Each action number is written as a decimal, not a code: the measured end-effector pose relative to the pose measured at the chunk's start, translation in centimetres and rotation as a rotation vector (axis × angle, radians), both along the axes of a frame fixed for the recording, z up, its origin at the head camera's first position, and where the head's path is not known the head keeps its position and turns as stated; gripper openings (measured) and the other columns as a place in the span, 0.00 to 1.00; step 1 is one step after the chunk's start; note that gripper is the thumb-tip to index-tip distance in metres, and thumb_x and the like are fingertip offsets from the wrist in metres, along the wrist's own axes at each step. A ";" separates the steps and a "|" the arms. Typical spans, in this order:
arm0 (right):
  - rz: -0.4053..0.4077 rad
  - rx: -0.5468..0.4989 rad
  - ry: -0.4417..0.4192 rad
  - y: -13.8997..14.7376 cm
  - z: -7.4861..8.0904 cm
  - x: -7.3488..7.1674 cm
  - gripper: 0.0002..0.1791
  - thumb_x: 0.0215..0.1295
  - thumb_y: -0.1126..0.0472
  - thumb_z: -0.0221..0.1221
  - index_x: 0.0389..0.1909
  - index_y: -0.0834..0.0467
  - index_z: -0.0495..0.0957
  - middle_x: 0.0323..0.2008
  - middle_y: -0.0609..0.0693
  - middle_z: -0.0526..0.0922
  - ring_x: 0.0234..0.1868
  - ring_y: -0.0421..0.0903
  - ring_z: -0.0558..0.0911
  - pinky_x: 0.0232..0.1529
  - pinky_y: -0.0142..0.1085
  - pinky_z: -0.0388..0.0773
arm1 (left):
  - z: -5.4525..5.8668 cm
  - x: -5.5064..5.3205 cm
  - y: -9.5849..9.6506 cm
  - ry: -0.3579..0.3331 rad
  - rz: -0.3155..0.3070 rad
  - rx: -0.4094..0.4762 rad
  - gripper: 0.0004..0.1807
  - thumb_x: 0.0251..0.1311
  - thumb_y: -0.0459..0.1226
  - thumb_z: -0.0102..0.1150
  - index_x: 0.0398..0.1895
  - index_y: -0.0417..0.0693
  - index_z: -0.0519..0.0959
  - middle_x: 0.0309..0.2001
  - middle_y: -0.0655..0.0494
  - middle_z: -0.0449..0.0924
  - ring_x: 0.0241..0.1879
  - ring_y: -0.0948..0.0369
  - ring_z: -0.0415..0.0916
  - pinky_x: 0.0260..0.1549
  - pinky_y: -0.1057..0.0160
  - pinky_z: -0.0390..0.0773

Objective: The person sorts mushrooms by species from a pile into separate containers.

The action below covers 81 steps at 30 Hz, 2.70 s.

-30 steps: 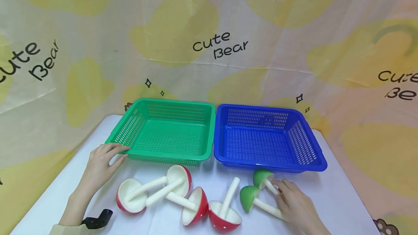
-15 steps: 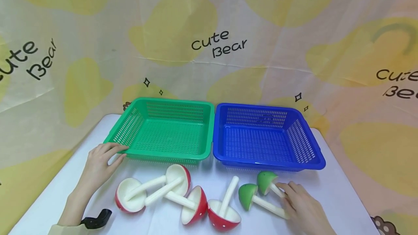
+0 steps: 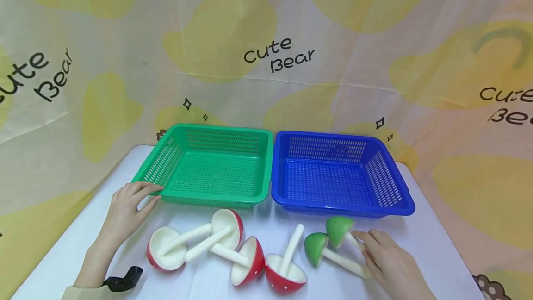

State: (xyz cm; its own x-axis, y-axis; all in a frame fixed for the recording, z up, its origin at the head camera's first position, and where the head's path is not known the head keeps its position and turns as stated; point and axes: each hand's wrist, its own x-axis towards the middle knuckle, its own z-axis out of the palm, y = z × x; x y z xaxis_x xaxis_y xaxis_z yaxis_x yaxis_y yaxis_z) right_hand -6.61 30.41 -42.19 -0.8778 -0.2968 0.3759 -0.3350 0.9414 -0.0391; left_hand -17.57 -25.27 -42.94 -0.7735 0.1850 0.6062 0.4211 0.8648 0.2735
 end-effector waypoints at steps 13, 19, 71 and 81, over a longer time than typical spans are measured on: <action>0.172 -0.022 0.098 -1.9 3.3 -1.9 0.22 0.54 0.65 0.64 0.51 0.48 0.78 0.32 0.35 0.70 0.30 0.30 0.66 0.21 0.25 0.66 | 0.1 -0.1 -0.1 0.010 0.000 0.002 0.16 0.47 0.29 0.70 0.41 0.48 0.83 0.40 0.51 0.80 0.46 0.49 0.72 0.53 0.38 0.63; 0.234 -0.033 0.129 -3.5 4.9 -3.1 0.21 0.55 0.64 0.62 0.51 0.48 0.78 0.30 0.35 0.69 0.30 0.32 0.65 0.20 0.22 0.60 | -0.1 -0.1 -0.2 0.008 0.004 -0.006 0.16 0.47 0.30 0.70 0.41 0.49 0.83 0.40 0.51 0.80 0.46 0.49 0.71 0.53 0.38 0.63; 0.456 -0.092 -0.134 -19.7 8.0 -14.3 0.17 0.64 0.67 0.55 0.52 0.49 0.80 0.33 0.44 0.77 0.31 0.39 0.72 0.18 0.24 0.63 | 0.3 0.3 0.1 0.004 0.009 0.011 0.14 0.48 0.29 0.69 0.41 0.49 0.83 0.40 0.51 0.80 0.47 0.48 0.71 0.53 0.40 0.63; 0.495 -0.068 -0.181 -22.9 7.3 -15.1 0.17 0.65 0.67 0.53 0.52 0.49 0.79 0.35 0.45 0.80 0.32 0.40 0.74 0.21 0.25 0.65 | 0.2 0.3 0.1 0.007 0.009 0.013 0.15 0.48 0.29 0.69 0.41 0.49 0.84 0.40 0.51 0.80 0.47 0.49 0.72 0.53 0.40 0.63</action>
